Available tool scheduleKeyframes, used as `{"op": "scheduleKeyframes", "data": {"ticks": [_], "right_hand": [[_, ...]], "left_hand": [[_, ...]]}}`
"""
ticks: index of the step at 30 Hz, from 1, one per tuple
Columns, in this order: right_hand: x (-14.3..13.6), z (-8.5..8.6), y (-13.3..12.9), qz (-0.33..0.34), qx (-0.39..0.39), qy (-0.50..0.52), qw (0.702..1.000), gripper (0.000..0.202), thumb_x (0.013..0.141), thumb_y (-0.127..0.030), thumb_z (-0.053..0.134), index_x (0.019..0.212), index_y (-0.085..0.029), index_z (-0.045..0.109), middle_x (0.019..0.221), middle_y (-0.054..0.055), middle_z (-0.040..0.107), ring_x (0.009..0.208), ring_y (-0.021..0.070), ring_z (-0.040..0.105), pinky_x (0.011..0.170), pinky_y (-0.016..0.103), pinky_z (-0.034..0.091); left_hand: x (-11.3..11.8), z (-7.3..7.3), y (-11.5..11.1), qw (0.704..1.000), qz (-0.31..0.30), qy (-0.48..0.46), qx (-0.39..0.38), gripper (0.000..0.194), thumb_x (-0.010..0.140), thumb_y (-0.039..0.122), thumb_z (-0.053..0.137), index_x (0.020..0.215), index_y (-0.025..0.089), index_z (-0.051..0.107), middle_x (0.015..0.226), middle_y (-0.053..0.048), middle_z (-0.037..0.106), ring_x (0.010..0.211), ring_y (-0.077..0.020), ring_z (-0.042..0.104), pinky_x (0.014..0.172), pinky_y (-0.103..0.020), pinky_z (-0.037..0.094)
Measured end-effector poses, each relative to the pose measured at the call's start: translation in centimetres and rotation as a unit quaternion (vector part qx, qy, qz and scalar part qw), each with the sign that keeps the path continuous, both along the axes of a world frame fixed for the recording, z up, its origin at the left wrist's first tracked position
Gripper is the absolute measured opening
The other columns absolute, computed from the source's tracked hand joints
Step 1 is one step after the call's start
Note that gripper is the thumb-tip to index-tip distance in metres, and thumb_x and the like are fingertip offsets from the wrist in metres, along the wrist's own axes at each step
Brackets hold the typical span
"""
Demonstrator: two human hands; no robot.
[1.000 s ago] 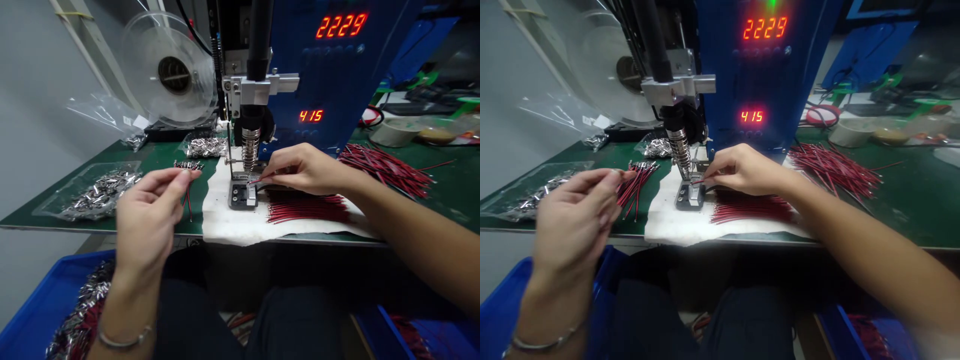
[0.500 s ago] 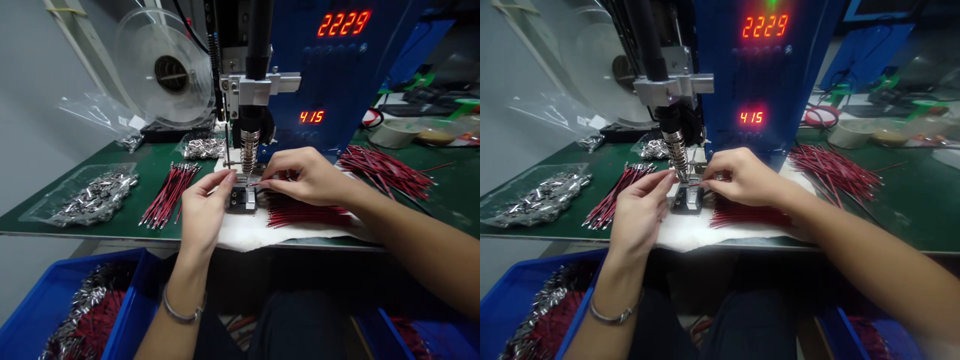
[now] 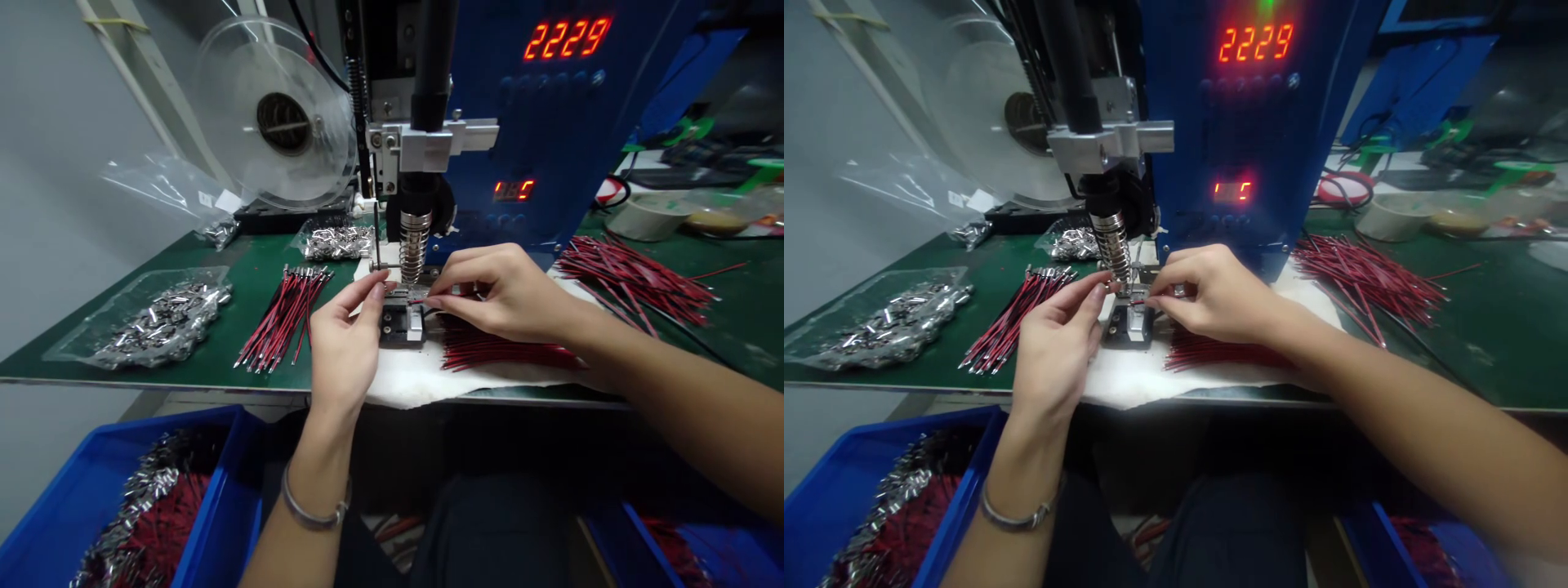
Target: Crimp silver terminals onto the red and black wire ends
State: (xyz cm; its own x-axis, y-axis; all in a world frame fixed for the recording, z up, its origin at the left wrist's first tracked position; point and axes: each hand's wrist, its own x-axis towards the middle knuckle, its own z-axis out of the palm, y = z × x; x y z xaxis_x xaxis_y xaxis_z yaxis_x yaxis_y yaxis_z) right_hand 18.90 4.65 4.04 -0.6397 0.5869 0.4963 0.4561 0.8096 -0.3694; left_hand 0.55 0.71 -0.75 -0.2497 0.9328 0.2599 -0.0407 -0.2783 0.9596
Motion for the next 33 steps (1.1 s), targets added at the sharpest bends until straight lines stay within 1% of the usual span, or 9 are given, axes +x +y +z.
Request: {"op": "scheduleKeyframes", "data": {"ticks": [5,7,12,14,19,23,25,28,33], "right_hand": [[-0.02,0.03,-0.07,-0.003,0.002,-0.003,1.0,0.013,0.084,-0.023,0.063,0.082,-0.015,0.073,0.074,0.004,0.067,0.063,0.0119,0.058,0.058,0.023,0.042],[-0.03,0.0,-0.07,-0.002,0.002,-0.004,1.0,0.013,0.084,-0.022,0.063,0.082,-0.015,0.073,0.074,0.005,0.066,0.063,0.0117,0.058,0.058,0.023,0.042],[0.02,-0.05,-0.1,-0.002,-0.003,-0.004,1.0,0.013,0.084,-0.023,0.063,0.082,-0.015,0.073,0.075,0.005,0.067,0.064,0.0128,0.059,0.059,0.024,0.043],[0.09,-0.02,-0.13,-0.001,-0.002,-0.004,1.0,0.013,0.083,-0.023,0.063,0.082,-0.015,0.074,0.075,0.005,0.067,0.064,0.0131,0.059,0.059,0.025,0.042],[0.17,0.09,-0.22,0.002,0.006,0.006,1.0,0.013,0.083,-0.021,0.064,0.082,-0.014,0.074,0.074,0.005,0.066,0.064,0.0123,0.058,0.058,0.023,0.042],[0.12,0.0,-0.12,0.009,0.016,0.012,1.0,0.011,0.082,-0.019,0.065,0.082,-0.012,0.074,0.073,0.004,0.065,0.062,0.0109,0.058,0.057,0.022,0.041],[0.1,-0.08,-0.06,0.012,0.016,0.014,1.0,0.011,0.082,-0.019,0.065,0.082,-0.011,0.074,0.073,0.004,0.065,0.062,0.0104,0.058,0.057,0.021,0.041],[0.09,-0.14,-0.02,0.012,0.016,0.011,1.0,0.012,0.082,-0.018,0.065,0.081,-0.01,0.074,0.073,0.005,0.066,0.063,0.0102,0.058,0.057,0.021,0.042],[0.11,-0.05,-0.09,0.013,0.015,0.005,1.0,0.01,0.082,-0.017,0.066,0.081,-0.01,0.074,0.073,0.005,0.066,0.063,0.01,0.059,0.058,0.021,0.042]], "left_hand": [[-0.15,-0.17,0.04,0.999,-0.018,0.035,-0.01,0.026,0.083,0.034,0.064,0.106,0.024,0.071,0.093,-0.006,0.07,0.072,-0.0148,0.064,0.054,-0.023,0.048],[-0.17,-0.13,0.07,0.999,-0.024,0.024,-0.012,0.027,0.082,0.034,0.066,0.106,0.023,0.068,0.094,-0.006,0.069,0.072,-0.0133,0.063,0.053,-0.021,0.047],[-0.12,0.14,-0.13,1.0,0.006,-0.022,-0.015,0.026,0.072,0.036,0.076,0.088,0.019,0.064,0.093,-0.008,0.068,0.072,-0.0137,0.063,0.052,-0.02,0.046],[-0.13,0.24,-0.29,1.0,0.004,-0.004,-0.013,0.023,0.072,0.036,0.076,0.084,0.019,0.066,0.089,-0.007,0.069,0.072,-0.0149,0.064,0.053,-0.022,0.047],[-0.2,0.22,-0.42,1.0,-0.011,0.014,-0.012,0.023,0.075,0.038,0.073,0.088,0.021,0.074,0.09,-0.008,0.071,0.079,-0.018,0.065,0.058,-0.025,0.05],[-0.22,0.08,-0.32,1.0,-0.018,-0.005,-0.011,0.029,0.076,0.036,0.073,0.1,0.02,0.072,0.091,-0.007,0.071,0.081,-0.0165,0.066,0.064,-0.024,0.051],[-0.21,0.11,-0.33,1.0,-0.012,-0.015,-0.007,0.028,0.074,0.033,0.075,0.097,0.018,0.071,0.09,-0.007,0.071,0.081,-0.0154,0.065,0.067,-0.023,0.051],[-0.2,0.24,-0.46,1.0,-0.004,0.004,-0.009,0.021,0.071,0.033,0.077,0.083,0.016,0.071,0.085,-0.006,0.072,0.08,-0.0156,0.065,0.069,-0.022,0.05],[-0.23,0.26,-0.61,0.999,-0.009,0.033,-0.02,0.023,0.073,0.036,0.075,0.089,0.019,0.077,0.087,-0.007,0.074,0.079,-0.0164,0.065,0.07,-0.025,0.048]]}}
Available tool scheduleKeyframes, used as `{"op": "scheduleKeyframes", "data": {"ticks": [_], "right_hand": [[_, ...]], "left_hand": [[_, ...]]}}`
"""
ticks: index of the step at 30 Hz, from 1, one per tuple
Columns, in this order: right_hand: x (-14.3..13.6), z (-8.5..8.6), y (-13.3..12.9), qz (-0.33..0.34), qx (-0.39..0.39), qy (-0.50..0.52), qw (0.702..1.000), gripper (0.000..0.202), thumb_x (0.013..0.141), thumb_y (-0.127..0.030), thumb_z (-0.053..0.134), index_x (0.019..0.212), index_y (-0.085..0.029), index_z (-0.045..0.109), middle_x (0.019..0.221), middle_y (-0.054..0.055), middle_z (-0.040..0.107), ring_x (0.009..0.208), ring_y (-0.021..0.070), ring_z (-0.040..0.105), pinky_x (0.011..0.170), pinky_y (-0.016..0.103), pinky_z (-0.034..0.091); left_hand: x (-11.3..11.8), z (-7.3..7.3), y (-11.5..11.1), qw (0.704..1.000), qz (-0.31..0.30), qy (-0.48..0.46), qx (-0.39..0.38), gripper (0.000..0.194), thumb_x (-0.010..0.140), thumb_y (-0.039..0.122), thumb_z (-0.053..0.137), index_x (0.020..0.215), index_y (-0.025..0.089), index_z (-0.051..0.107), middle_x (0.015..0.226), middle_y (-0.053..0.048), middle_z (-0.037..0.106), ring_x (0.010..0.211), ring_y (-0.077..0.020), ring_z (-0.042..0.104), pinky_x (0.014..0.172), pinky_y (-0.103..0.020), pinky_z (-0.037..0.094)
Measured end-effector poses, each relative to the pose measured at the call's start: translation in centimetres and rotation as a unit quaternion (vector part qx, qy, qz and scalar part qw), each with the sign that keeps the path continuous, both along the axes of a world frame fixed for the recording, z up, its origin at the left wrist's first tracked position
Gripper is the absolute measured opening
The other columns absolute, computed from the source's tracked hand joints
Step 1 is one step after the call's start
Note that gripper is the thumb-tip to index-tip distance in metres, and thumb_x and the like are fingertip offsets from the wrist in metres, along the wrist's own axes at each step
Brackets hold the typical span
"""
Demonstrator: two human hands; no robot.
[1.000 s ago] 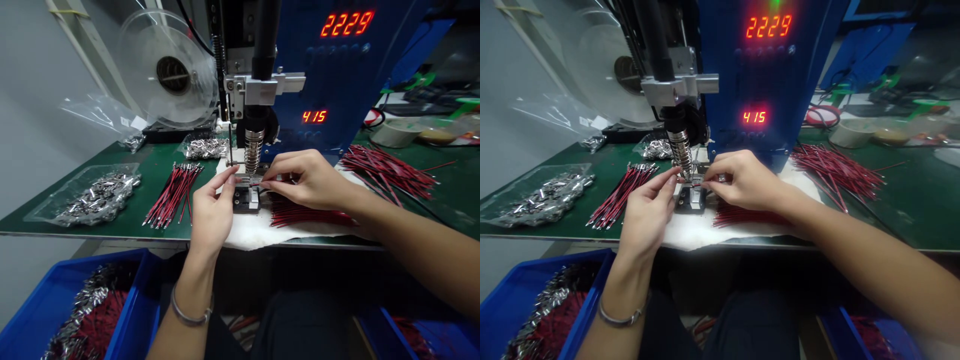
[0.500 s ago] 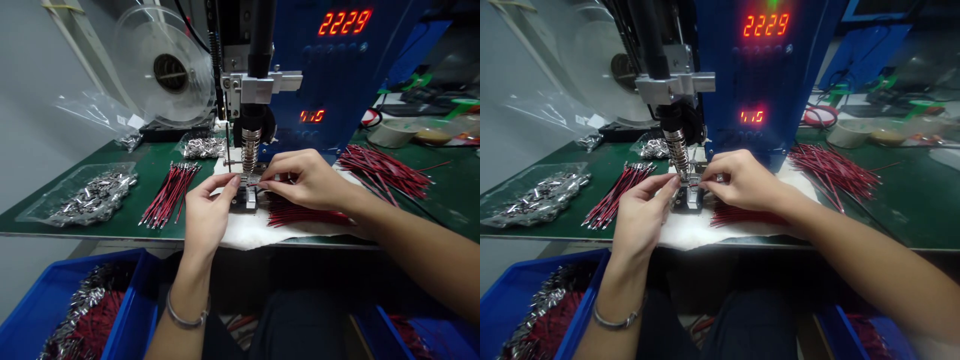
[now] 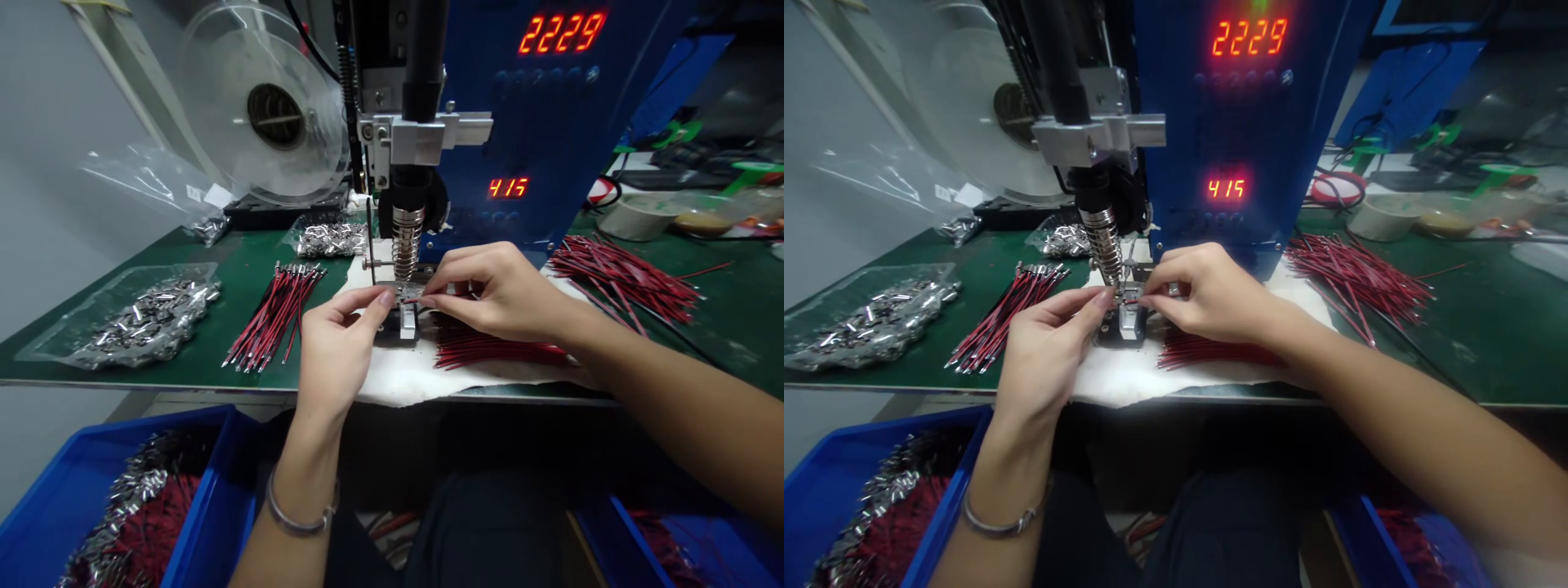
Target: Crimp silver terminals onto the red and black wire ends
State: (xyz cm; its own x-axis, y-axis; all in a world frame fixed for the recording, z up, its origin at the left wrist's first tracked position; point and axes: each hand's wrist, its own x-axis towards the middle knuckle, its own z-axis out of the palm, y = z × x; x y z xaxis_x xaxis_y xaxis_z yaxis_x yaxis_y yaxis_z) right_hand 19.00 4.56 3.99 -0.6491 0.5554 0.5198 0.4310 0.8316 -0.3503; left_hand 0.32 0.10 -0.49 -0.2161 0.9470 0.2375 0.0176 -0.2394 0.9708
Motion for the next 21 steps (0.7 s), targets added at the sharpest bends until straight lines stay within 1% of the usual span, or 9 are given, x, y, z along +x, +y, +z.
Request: {"op": "scheduleKeyframes", "data": {"ticks": [5,8,12,17,21], "right_hand": [[0.09,0.02,0.1,-0.002,-0.003,-0.004,1.0,0.01,0.082,-0.017,0.065,0.081,-0.011,0.073,0.073,0.004,0.066,0.063,0.0099,0.058,0.058,0.021,0.042],[0.1,0.02,0.16,-0.003,-0.001,-0.001,1.0,0.01,0.082,-0.017,0.065,0.081,-0.011,0.073,0.073,0.004,0.066,0.063,0.0099,0.057,0.058,0.021,0.042],[0.07,0.05,0.05,-0.006,-0.005,-0.005,1.0,0.01,0.082,-0.018,0.065,0.081,-0.011,0.073,0.073,0.004,0.066,0.063,0.01,0.057,0.058,0.021,0.041],[-0.11,-0.02,-0.03,-0.01,-0.001,0.0,1.0,0.011,0.082,-0.018,0.065,0.081,-0.012,0.073,0.072,0.004,0.065,0.062,0.0102,0.056,0.057,0.022,0.04],[-0.2,-0.14,0.04,-0.011,0.008,0.009,1.0,0.011,0.082,-0.017,0.065,0.081,-0.011,0.074,0.073,0.004,0.065,0.063,0.0106,0.057,0.058,0.022,0.041]], "left_hand": [[-0.03,-0.01,0.07,1.0,-0.001,0.024,0.001,0.026,0.075,0.037,0.073,0.094,0.019,0.076,0.089,-0.007,0.074,0.073,-0.0144,0.062,0.064,-0.024,0.046],[0.0,0.11,0.04,1.0,-0.003,0.027,0.007,0.023,0.074,0.035,0.074,0.09,0.018,0.075,0.088,-0.006,0.073,0.074,-0.0138,0.062,0.065,-0.022,0.046],[0.0,0.18,-0.09,0.999,0.011,0.037,-0.003,0.021,0.074,0.036,0.074,0.085,0.019,0.074,0.083,-0.004,0.072,0.071,-0.0123,0.061,0.063,-0.021,0.045],[0.07,0.21,-0.14,0.998,0.021,0.055,-0.016,0.022,0.074,0.037,0.074,0.085,0.019,0.076,0.081,-0.005,0.072,0.072,-0.0139,0.062,0.065,-0.022,0.046],[0.25,0.25,-0.07,0.998,0.027,0.056,-0.019,0.022,0.073,0.037,0.074,0.086,0.019,0.076,0.083,-0.006,0.072,0.074,-0.0157,0.063,0.066,-0.024,0.048]]}}
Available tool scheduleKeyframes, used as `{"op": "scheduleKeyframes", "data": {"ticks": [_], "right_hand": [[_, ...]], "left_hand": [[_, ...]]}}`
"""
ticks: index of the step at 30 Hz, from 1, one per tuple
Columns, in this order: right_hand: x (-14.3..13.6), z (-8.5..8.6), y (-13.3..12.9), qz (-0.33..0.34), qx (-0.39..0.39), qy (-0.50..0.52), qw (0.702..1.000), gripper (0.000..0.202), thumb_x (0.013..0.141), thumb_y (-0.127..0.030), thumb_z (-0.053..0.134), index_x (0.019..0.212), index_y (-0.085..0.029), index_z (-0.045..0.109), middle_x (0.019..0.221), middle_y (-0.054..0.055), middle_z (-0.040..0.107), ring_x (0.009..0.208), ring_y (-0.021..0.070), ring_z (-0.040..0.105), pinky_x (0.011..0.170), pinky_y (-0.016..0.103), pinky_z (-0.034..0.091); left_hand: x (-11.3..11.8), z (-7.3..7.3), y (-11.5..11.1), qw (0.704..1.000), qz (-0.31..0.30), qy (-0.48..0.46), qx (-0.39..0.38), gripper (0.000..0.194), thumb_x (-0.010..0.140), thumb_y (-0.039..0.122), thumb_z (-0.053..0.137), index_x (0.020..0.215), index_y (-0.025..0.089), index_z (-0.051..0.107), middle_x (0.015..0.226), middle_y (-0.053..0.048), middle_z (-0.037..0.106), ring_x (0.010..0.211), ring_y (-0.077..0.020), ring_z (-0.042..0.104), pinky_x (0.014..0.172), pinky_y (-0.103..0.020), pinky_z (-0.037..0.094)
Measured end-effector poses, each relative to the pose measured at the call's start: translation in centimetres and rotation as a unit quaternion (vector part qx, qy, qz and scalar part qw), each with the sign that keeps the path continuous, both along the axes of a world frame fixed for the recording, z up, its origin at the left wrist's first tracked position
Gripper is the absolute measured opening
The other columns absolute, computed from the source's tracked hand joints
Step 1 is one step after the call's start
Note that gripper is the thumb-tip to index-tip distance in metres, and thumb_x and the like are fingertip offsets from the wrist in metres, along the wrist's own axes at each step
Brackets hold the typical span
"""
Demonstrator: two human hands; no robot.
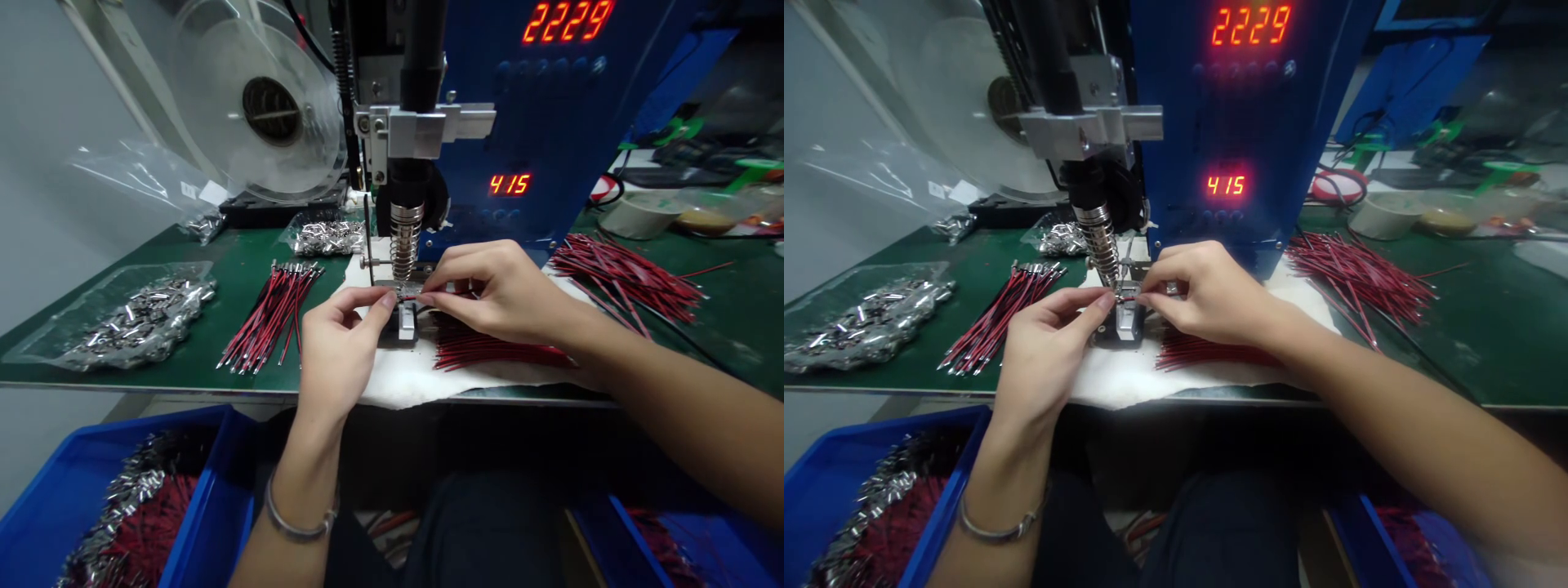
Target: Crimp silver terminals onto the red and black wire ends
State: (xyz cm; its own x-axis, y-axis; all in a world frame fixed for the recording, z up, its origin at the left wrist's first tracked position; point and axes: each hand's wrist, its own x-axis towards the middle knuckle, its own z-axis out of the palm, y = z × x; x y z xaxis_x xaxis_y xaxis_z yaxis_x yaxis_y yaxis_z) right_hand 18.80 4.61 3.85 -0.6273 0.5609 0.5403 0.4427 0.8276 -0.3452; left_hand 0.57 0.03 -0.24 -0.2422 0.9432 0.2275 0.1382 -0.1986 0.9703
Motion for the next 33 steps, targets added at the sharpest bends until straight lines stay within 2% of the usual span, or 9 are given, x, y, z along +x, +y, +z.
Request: {"op": "scheduleKeyframes", "data": {"ticks": [14,33], "right_hand": [[-0.24,-0.01,-0.42,-0.044,-0.028,-0.003,0.999,0.012,0.083,-0.019,0.064,0.082,-0.013,0.074,0.075,0.005,0.07,0.066,0.013,0.06,0.061,0.025,0.043],[-0.27,-0.08,-0.67,-0.063,-0.043,0.012,0.997,0.012,0.081,-0.019,0.064,0.078,-0.013,0.074,0.07,0.004,0.068,0.059,0.0106,0.055,0.057,0.024,0.04]], "left_hand": [[0.13,-0.17,-0.01,1.0,0.005,-0.008,0.0,0.026,0.073,0.038,0.074,0.091,0.019,0.077,0.077,-0.007,0.071,0.068,-0.0176,0.064,0.061,-0.027,0.049],[0.15,0.14,-0.23,1.0,0.017,0.013,-0.001,0.023,0.073,0.038,0.073,0.085,0.018,0.076,0.071,-0.004,0.069,0.061,-0.0136,0.058,0.054,-0.023,0.042]]}}
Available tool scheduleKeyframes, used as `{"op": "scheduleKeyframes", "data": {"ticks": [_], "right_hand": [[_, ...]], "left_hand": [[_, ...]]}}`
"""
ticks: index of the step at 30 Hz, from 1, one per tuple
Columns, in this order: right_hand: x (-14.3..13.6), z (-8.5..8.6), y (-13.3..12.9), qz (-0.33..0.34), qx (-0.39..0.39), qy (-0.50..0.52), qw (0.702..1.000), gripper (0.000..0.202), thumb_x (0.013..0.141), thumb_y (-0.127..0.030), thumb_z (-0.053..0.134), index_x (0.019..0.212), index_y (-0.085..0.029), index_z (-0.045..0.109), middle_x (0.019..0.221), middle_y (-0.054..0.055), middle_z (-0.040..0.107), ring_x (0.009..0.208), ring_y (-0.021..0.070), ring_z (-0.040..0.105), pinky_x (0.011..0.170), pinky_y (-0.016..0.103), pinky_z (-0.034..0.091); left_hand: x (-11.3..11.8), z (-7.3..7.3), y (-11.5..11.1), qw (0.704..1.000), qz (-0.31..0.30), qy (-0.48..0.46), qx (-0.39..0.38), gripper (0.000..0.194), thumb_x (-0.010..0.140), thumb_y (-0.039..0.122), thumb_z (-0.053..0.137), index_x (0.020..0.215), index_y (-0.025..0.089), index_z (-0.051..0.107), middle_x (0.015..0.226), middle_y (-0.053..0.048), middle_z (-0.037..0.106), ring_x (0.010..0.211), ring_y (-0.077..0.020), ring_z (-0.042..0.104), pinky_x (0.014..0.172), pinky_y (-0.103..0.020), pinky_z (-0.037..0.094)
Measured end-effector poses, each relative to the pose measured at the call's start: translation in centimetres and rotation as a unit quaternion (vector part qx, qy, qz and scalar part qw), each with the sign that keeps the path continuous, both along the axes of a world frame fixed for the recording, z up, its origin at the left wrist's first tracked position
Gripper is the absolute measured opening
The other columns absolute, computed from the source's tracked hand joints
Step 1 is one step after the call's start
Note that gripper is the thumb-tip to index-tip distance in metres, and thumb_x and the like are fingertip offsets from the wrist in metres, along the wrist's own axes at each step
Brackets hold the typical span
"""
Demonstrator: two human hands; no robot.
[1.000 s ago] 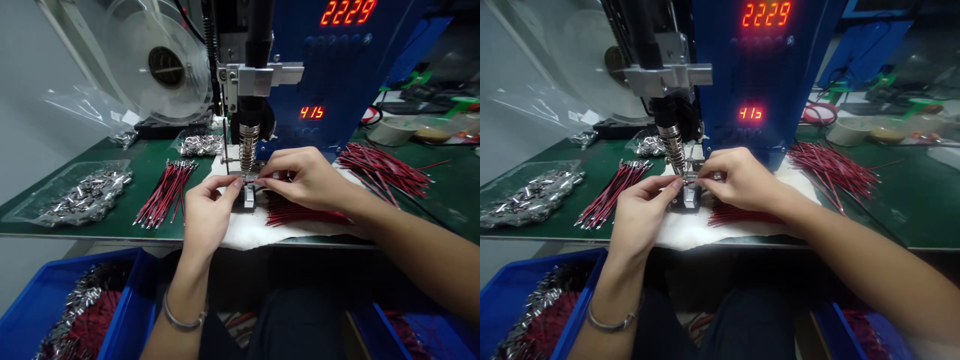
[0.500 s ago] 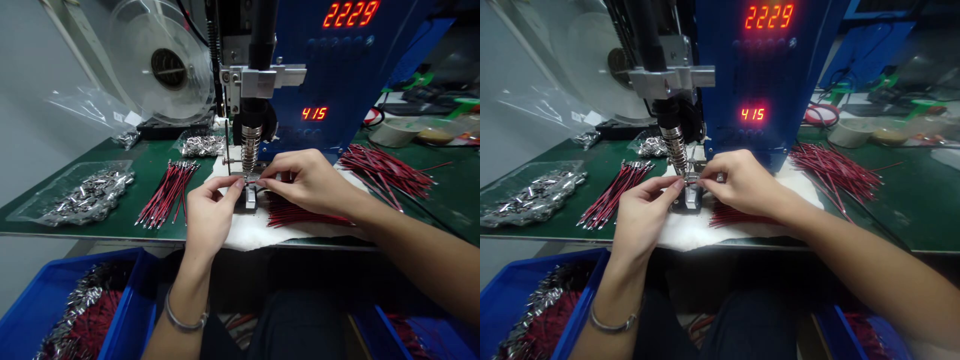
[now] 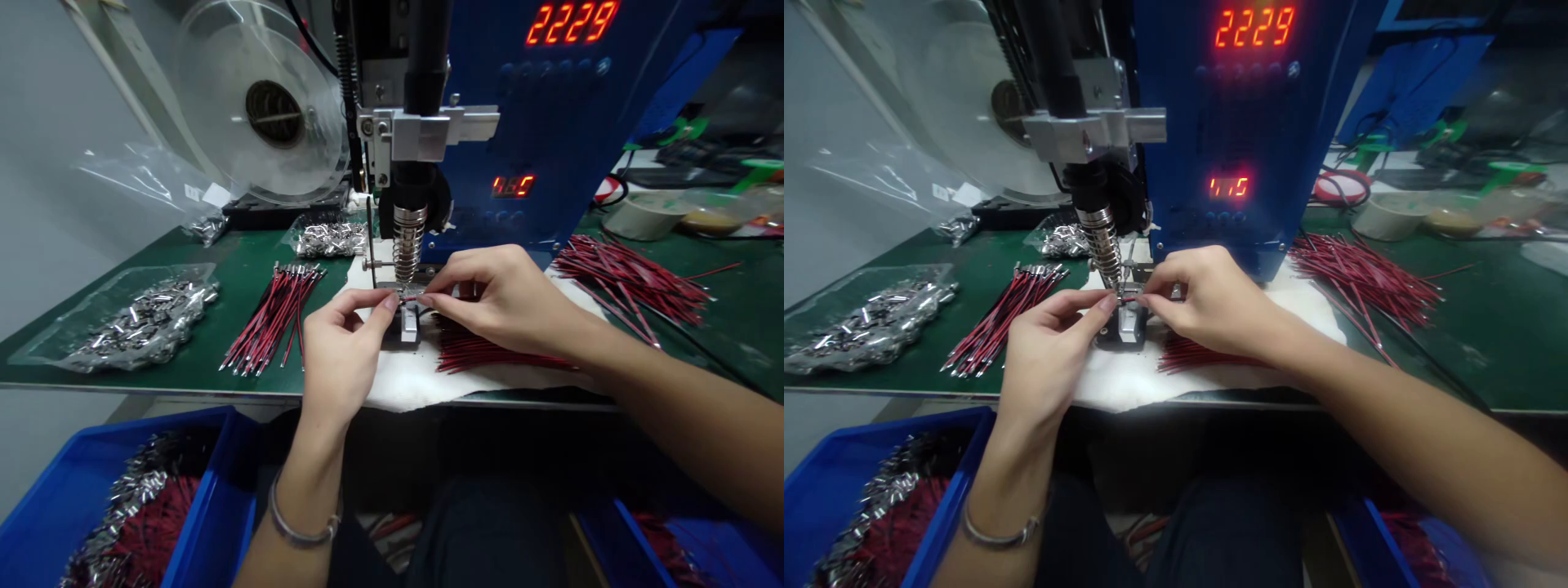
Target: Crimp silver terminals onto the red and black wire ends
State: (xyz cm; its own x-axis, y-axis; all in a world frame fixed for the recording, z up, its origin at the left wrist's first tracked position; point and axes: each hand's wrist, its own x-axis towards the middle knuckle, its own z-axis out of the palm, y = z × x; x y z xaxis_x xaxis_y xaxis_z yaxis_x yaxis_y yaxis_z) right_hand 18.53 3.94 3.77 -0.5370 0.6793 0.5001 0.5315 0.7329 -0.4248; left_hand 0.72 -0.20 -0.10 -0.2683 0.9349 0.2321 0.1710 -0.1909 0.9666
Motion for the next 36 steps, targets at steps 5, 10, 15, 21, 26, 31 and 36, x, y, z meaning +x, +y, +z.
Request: {"op": "scheduleKeyframes", "data": {"ticks": [5,10,15,21,26,31,36], "right_hand": [[-0.09,0.05,-0.09,-0.003,0.002,0.001,1.0,0.011,0.08,-0.018,0.064,0.078,-0.014,0.074,0.07,0.004,0.068,0.059,0.0103,0.055,0.057,0.023,0.041],[-0.19,0.12,-0.2,-0.012,0.002,-0.001,1.0,0.011,0.08,-0.017,0.064,0.079,-0.013,0.074,0.071,0.004,0.069,0.059,0.0105,0.056,0.056,0.023,0.041],[-0.28,0.11,-0.24,-0.017,0.0,0.001,1.0,0.01,0.079,-0.018,0.064,0.077,-0.014,0.074,0.069,0.003,0.069,0.058,0.0104,0.055,0.055,0.023,0.04],[-0.41,0.16,-0.48,-0.03,-0.013,0.005,0.999,0.011,0.078,-0.016,0.064,0.075,-0.013,0.074,0.067,0.003,0.069,0.056,0.0103,0.054,0.053,0.024,0.039],[-0.48,0.14,-0.47,-0.034,-0.017,0.005,0.999,0.012,0.079,-0.017,0.063,0.074,-0.014,0.073,0.066,0.003,0.068,0.055,0.0099,0.054,0.053,0.024,0.039],[-0.47,0.08,-0.37,-0.03,-0.015,0.007,0.999,0.011,0.079,-0.017,0.063,0.073,-0.014,0.072,0.065,0.002,0.067,0.055,0.01,0.053,0.053,0.024,0.038],[-0.45,0.06,-0.52,-0.031,-0.015,0.008,0.999,0.012,0.079,-0.018,0.063,0.074,-0.014,0.073,0.065,0.002,0.067,0.054,0.0096,0.052,0.053,0.024,0.038]], "left_hand": [[-0.02,-0.02,0.01,1.0,0.001,0.0,0.0,0.024,0.073,0.038,0.073,0.086,0.019,0.076,0.072,-0.005,0.068,0.061,-0.0136,0.058,0.054,-0.023,0.042],[0.0,-0.01,0.0,1.0,0.003,-0.006,-0.002,0.023,0.073,0.038,0.073,0.086,0.019,0.076,0.071,-0.004,0.068,0.061,-0.014,0.058,0.054,-0.024,0.042],[0.06,-0.02,0.01,1.0,0.0,-0.011,-0.002,0.025,0.073,0.038,0.073,0.087,0.018,0.076,0.071,-0.005,0.068,0.061,-0.0147,0.059,0.054,-0.024,0.043],[0.12,-0.04,-0.04,1.0,-0.001,-0.012,-0.006,0.025,0.073,0.039,0.073,0.087,0.018,0.076,0.074,-0.006,0.069,0.064,-0.0153,0.06,0.055,-0.024,0.044],[0.09,0.0,-0.09,1.0,0.0,-0.018,-0.009,0.025,0.073,0.038,0.074,0.087,0.018,0.077,0.074,-0.005,0.069,0.064,-0.0158,0.061,0.056,-0.024,0.045],[0.06,-0.01,-0.09,1.0,-0.001,-0.02,-0.002,0.024,0.072,0.037,0.074,0.087,0.018,0.076,0.075,-0.006,0.07,0.065,-0.0165,0.062,0.054,-0.024,0.045],[0.04,-0.02,-0.09,1.0,-0.006,-0.023,-0.006,0.024,0.072,0.037,0.074,0.087,0.018,0.076,0.074,-0.006,0.069,0.063,-0.0166,0.062,0.054,-0.025,0.045]]}}
